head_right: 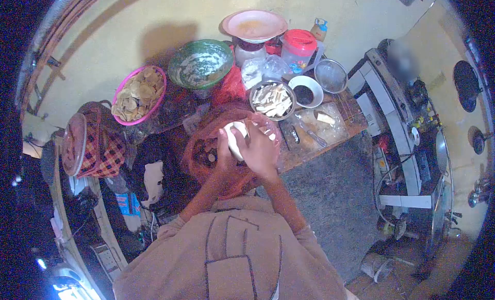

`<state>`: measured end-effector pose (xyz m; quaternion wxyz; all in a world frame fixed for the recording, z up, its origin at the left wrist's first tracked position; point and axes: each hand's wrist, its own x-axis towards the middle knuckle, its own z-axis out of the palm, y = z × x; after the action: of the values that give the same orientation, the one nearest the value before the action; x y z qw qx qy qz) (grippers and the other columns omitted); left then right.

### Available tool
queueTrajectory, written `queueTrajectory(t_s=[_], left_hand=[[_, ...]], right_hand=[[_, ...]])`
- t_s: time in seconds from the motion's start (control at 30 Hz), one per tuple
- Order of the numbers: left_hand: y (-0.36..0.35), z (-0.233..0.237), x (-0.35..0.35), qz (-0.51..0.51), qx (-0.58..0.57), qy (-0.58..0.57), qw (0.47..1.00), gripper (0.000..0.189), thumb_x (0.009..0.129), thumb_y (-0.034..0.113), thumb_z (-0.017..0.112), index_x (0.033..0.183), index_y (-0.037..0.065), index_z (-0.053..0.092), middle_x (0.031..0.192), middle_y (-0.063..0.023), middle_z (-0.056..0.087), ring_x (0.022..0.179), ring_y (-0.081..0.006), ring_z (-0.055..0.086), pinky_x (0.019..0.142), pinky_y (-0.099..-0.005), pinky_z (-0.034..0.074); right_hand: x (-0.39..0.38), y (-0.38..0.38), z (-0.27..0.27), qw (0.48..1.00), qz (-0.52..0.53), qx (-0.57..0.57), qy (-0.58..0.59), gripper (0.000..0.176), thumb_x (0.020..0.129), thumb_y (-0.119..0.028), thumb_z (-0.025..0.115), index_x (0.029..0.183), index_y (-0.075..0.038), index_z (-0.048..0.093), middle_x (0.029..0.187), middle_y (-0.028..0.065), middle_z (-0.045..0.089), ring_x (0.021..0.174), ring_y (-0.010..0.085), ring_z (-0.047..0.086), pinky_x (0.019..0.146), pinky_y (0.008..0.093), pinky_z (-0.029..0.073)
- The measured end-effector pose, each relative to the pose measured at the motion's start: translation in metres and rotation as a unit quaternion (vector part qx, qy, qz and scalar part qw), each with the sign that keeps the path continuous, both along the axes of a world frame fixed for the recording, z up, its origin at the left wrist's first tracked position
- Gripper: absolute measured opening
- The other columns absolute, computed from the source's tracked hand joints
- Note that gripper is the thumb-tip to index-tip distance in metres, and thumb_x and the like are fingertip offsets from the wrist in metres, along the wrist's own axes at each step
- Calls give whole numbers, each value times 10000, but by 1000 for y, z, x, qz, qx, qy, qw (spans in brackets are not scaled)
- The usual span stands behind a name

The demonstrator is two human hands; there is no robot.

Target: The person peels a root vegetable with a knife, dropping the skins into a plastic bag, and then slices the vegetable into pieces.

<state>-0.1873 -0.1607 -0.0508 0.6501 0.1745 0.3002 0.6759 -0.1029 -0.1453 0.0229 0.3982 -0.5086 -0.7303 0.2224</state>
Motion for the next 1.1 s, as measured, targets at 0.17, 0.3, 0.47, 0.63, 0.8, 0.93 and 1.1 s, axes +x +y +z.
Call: queueTrajectory(t_s=[0.17, 0.3, 0.47, 0.63, 0.8, 0.93, 1.1], left_hand=[[2, -8, 5, 134, 25, 250, 959, 296, 909, 287, 372, 1059, 32, 368, 951, -99, 493, 828, -151, 496, 714, -287, 419], [-2, 20, 7, 166, 38, 285, 943, 242, 905, 262, 379, 962, 30, 423, 854, -77, 502, 771, -142, 491, 664, -279, 411], [1, 14, 4, 146, -2, 197, 970, 256, 898, 264, 385, 977, 25, 431, 860, -69, 510, 757, -139, 498, 673, -277, 415], [5, -20, -11, 36, -8, 49, 998, 361, 895, 308, 401, 1066, -10, 415, 990, -94, 502, 864, -155, 496, 753, -280, 408], [3, -16, 9, 81, -25, 171, 982, 385, 886, 313, 425, 1114, 2, 419, 1031, -92, 490, 937, -177, 482, 812, -294, 382], [-4, 2, 14, 80, -25, 229, 970, 352, 889, 268, 424, 1132, 13, 412, 1037, -82, 489, 943, -162, 471, 818, -283, 379], [-4, 7, 14, 105, 63, 251, 960, 323, 900, 214, 393, 1156, 17, 395, 1039, -67, 485, 925, -134, 470, 786, -259, 393]], right_hand=[[-5, -4, -26, 996, 13, 91, 3, 152, 789, -138, 554, 782, 13, 559, 708, 175, 551, 650, 300, 563, 582, 373, 436], [-6, -8, -32, 995, -4, 76, 60, 116, 806, -117, 522, 834, -8, 552, 696, 148, 545, 595, 274, 554, 541, 341, 436], [-13, -7, -37, 959, -41, -48, 276, 168, 851, -142, 495, 924, 2, 541, 732, 95, 573, 614, 143, 536, 558, 272, 432], [-15, 1, -28, 942, -65, -41, 327, 192, 861, -161, 495, 948, 6, 533, 770, 92, 588, 682, 126, 550, 598, 261, 438], [-9, 0, -30, 969, -70, 17, 236, 185, 860, -150, 492, 939, 12, 533, 795, 107, 595, 737, 154, 576, 633, 275, 449], [-11, -4, -21, 972, -71, 48, 217, 176, 862, -123, 477, 951, 20, 525, 781, 109, 593, 734, 152, 576, 645, 277, 453], [-13, 7, -45, 944, -75, 56, 315, 189, 867, -113, 468, 986, 27, 511, 808, 80, 584, 738, 144, 558, 650, 259, 449]])
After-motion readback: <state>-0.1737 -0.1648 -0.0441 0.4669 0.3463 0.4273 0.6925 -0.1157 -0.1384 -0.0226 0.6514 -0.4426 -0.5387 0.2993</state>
